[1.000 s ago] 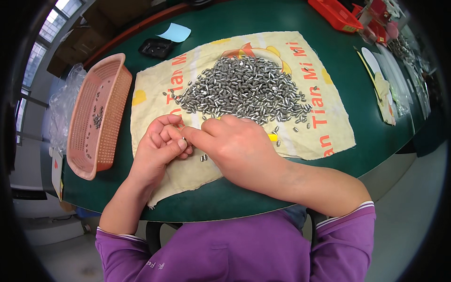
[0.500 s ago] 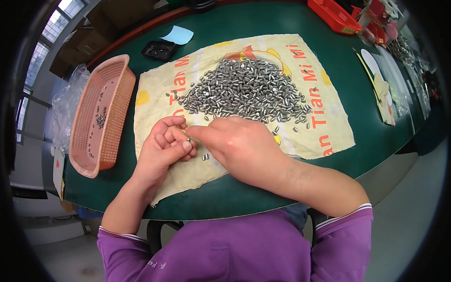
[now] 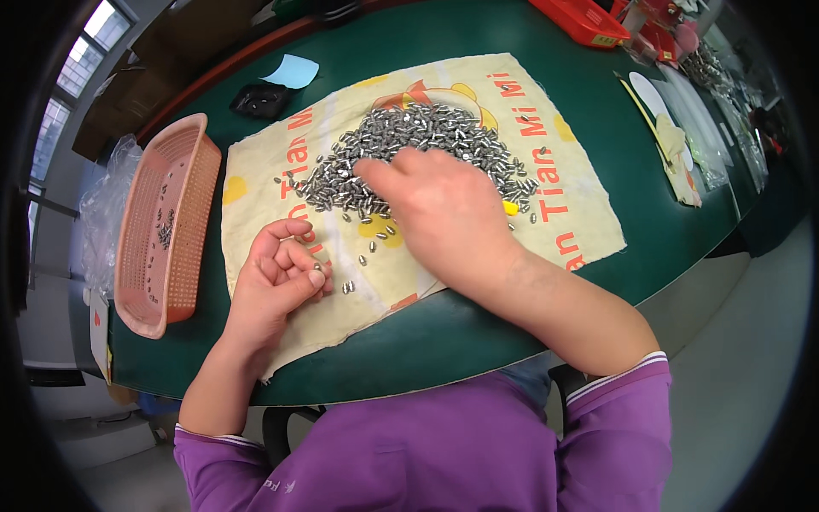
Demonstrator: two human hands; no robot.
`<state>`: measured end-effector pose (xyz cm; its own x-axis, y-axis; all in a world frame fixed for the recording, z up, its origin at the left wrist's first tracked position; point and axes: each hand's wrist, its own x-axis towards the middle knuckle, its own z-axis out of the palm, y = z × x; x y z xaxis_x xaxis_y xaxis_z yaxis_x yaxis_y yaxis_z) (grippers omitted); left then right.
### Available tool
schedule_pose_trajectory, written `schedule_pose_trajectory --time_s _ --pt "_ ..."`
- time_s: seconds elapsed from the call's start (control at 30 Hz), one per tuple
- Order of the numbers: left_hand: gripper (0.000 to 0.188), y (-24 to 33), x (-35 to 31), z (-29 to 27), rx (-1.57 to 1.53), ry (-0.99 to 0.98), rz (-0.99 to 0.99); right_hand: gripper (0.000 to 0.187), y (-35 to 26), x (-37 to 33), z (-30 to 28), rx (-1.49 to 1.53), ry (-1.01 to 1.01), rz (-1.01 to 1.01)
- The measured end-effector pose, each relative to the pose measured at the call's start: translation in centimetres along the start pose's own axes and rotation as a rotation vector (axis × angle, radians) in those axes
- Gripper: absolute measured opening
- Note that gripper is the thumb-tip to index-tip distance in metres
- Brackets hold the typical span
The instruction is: Manually assembling small metal components by inserting pins into circular bases at a workbench.
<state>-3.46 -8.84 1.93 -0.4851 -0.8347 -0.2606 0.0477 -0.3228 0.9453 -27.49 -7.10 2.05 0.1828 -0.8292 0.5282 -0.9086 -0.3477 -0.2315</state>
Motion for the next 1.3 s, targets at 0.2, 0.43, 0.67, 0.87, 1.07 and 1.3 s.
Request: schedule_pose_trajectory --time_s 0.2,0.43,0.67,0.87,1.07,1.3 --pt "0.022 -0.9 -0.1 -1.0 0.219 0.017 0.118 0.035 6.9 1.0 -2.9 -0.286 0.08 0.308" --pt "0.017 0.2 -0.8 0.0 0.803 -0.008 0.404 0.04 9.1 0.6 -3.7 -0.422 -0.317 0.588" --pt "0.021 -0.8 -0.9 -0.1 0.917 -0.022 0.411 0.022 5.1 0.8 -3.2 -0.172 -0.022 0.178" --pt "0.023 -0.9 -0.7 -0.1 0.943 -0.034 0.46 0.006 -1.1 -1.0 -1.5 0.411 -0.245 -0.119" --pt "0.022 -0.5 -0.7 -0.1 0.971 -0.028 0.487 0.016 -1.4 -1.3 -1.7 0.421 -0.322 -0.232" --pt "0.021 -0.7 -0.5 -0.3 0.975 -0.063 0.513 0.023 -1.1 -1.5 -1.5 0.354 -0.43 -0.283"
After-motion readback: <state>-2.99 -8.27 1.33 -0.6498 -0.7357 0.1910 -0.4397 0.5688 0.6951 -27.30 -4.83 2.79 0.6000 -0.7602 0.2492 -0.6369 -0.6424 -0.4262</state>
